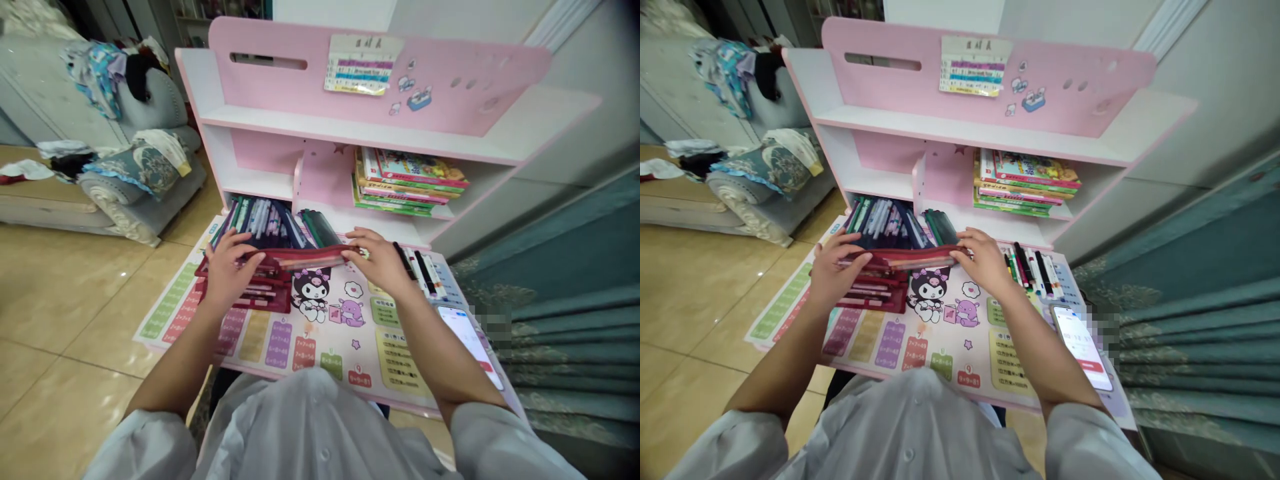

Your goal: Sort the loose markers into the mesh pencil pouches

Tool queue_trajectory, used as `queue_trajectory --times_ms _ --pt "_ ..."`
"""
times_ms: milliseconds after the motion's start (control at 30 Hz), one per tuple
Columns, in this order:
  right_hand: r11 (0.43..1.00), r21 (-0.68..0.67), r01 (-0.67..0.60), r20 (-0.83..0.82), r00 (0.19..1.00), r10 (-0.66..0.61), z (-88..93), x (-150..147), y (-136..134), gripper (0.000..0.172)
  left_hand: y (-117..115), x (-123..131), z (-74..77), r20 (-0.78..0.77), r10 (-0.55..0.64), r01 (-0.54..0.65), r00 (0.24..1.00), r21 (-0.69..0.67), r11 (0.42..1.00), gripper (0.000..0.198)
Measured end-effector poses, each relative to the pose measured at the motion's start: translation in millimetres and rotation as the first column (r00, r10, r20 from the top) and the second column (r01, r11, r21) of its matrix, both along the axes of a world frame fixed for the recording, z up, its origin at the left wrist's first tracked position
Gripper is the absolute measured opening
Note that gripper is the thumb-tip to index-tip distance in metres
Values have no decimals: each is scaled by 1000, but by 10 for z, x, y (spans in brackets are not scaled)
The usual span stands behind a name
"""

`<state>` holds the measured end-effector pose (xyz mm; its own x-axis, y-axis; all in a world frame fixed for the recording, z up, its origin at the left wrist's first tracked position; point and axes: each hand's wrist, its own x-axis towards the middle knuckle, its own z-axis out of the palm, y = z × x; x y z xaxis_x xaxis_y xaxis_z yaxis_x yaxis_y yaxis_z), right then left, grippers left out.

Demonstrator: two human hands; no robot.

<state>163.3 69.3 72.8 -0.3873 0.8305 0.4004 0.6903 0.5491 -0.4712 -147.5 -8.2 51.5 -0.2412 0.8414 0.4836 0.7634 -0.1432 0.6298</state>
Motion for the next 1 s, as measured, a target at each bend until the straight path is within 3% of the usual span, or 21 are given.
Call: queue_trajectory --times_ms 167,333,567,767,1000 --pt "981 -170 -90 -67 995 80 -216 -684 150 11 110 -560 -89 -13 133 -133 991 -49 990 11" --pt "958 -260 -119 -98 991 96 -460 -1052 306 15 253 -913 -239 72 149 -141 986 -108 984 14" --pt "970 -245 -5 -51 999 -7 -692 -1183 498 15 455 -924 -367 17 174 -170 985 -127 977 16" --pt "975 -219 24 -23 999 -29 -825 -1136 495 21 496 -892 -490 24 214 -207 977 -166 964 21" --pt "985 -170 -2 32 999 8 -855 -1192 453 30 504 -916 -401 -15 339 -337 941 -159 928 17"
